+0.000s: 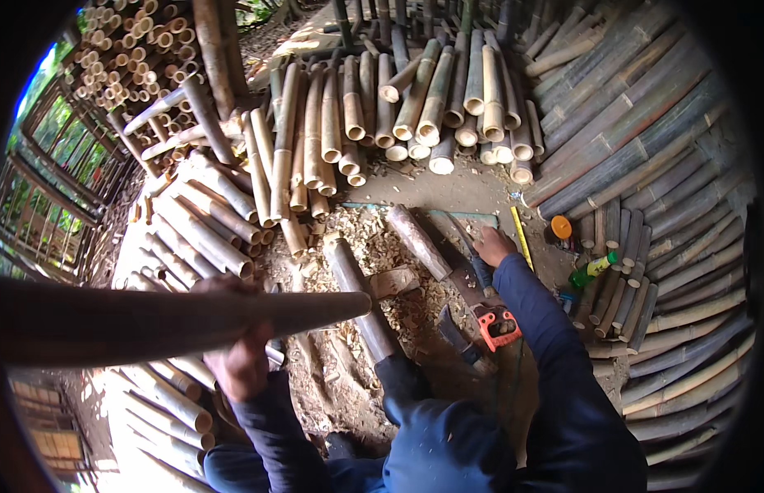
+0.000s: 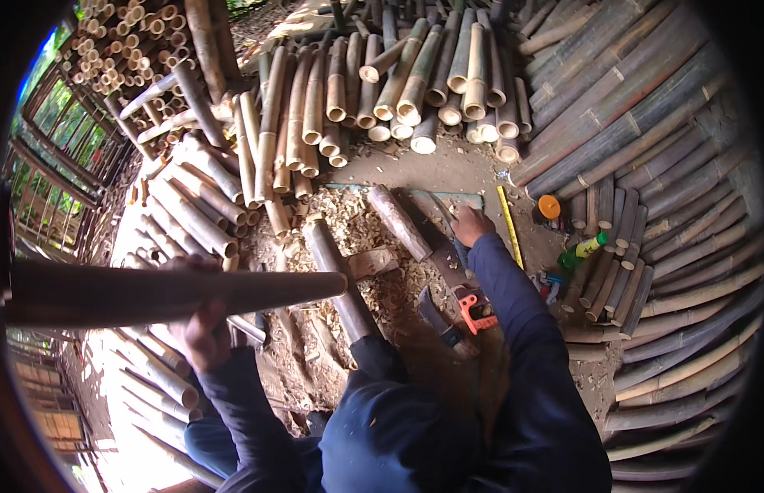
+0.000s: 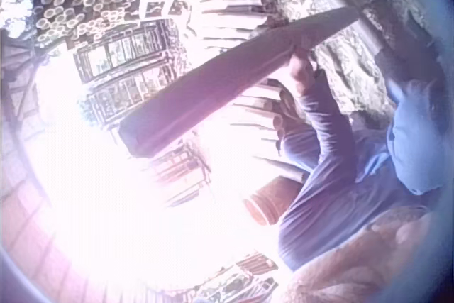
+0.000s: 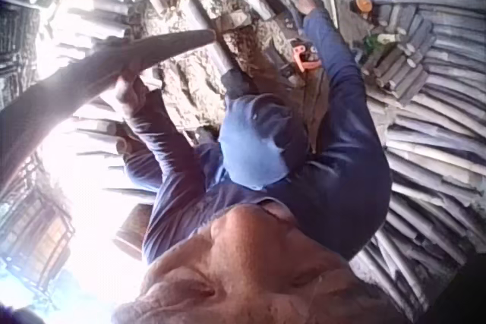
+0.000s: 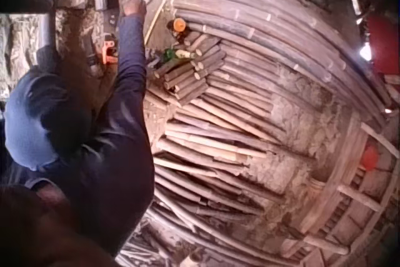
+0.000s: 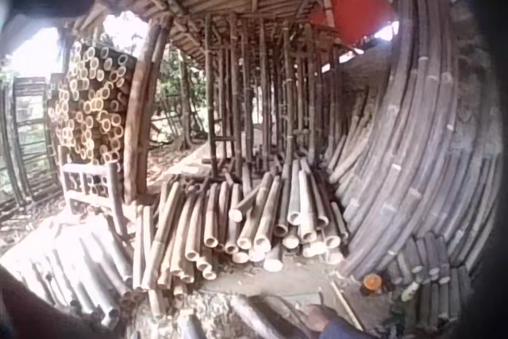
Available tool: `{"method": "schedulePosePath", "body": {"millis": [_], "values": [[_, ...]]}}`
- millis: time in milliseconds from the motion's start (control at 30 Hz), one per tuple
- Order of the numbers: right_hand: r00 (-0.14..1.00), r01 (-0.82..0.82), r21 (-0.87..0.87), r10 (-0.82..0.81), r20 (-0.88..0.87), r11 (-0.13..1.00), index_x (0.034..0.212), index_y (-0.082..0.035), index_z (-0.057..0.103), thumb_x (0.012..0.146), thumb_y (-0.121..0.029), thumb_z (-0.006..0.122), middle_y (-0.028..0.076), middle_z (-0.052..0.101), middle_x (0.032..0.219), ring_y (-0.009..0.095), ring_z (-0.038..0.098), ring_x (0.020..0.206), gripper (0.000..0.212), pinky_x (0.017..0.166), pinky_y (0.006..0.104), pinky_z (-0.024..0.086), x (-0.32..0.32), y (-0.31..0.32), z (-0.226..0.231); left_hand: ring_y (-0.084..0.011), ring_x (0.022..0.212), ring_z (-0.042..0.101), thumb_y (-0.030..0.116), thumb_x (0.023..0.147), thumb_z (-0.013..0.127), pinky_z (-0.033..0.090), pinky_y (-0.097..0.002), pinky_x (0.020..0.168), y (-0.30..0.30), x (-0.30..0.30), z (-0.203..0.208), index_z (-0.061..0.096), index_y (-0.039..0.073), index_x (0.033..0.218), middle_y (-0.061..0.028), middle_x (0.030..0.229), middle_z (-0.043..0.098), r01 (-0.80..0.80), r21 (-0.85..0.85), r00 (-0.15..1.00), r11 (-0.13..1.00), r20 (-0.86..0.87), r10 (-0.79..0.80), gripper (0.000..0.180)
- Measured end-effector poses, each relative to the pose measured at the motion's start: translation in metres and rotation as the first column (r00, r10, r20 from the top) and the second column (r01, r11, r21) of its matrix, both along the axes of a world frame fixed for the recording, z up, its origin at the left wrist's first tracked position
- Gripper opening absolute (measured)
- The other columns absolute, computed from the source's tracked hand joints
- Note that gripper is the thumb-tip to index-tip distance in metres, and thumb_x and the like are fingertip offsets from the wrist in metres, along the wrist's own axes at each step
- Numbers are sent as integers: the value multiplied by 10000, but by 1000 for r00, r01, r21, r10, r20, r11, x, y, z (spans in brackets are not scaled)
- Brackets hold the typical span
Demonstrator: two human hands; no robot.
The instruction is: The person sits on the ground and uses a knife to carve and shape a piece of bamboo. They then use a wooden mallet to strike the knife and split the bamboo further. The person continues to carve and shape the bamboo using the knife and mallet.
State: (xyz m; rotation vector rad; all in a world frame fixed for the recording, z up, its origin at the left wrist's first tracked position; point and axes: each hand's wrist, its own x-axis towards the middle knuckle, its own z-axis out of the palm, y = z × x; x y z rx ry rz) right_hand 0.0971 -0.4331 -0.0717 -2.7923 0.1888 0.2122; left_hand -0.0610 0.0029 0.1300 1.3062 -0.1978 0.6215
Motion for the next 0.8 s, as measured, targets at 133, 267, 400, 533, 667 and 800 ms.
{"method": "schedulePosePath", "body": {"millis": [133,267,400,533,667,800], "values": [[994,25,-77,-33,-108,997,1136,-63,666,865,-393,719,213,664,1199,395,637,1125,431,932,520,513,-27,-35,-74,-295,1097,598,165,743,747,485,-431,1008,22,13,-18,483,-24,1344,-169,1161,599,-65,-56,996,996,-61,61,683],[1000,-8,-42,7,-28,999,1138,-33,622,839,-472,738,214,656,1170,408,630,1092,544,906,505,510,-45,-40,-102,-309,1189,569,139,820,690,412,-469,1115,57,52,-8,469,-47,1365,-180,1231,582,-14,-245,991,969,-133,-19,616],[1000,21,-88,-22,-9,996,1087,-11,605,868,-404,683,237,656,1143,417,635,1052,457,890,516,510,-39,-20,-108,-307,1224,542,137,781,705,381,-469,1143,44,75,-1,464,-23,1348,-160,1249,550,137,-204,989,969,-22,-145,637],[993,118,-58,-117,17,991,1016,20,591,910,-292,580,275,662,1031,440,633,1005,330,864,538,496,-39,-28,-117,-295,1141,558,137,698,724,440,-443,1078,1,99,-17,450,6,1328,-140,1145,543,88,-158,994,984,-55,-98,700],[974,184,507,-225,20,842,1044,54,592,981,-286,555,270,637,933,441,633,939,348,847,500,491,-59,-10,-117,-276,1123,557,111,663,752,443,-433,1077,-20,102,-60,468,37,1280,-122,1124,529,42,-122,994,992,-90,-54,683],[945,288,904,-247,-215,315,1337,-15,421,1029,-278,577,106,611,940,178,645,755,434,624,313,538,-108,79,-54,-246,1111,558,61,611,808,427,-406,1098,-16,91,-57,471,56,1254,-104,1116,532,10,-195,990,981,-135,-36,726]]}}
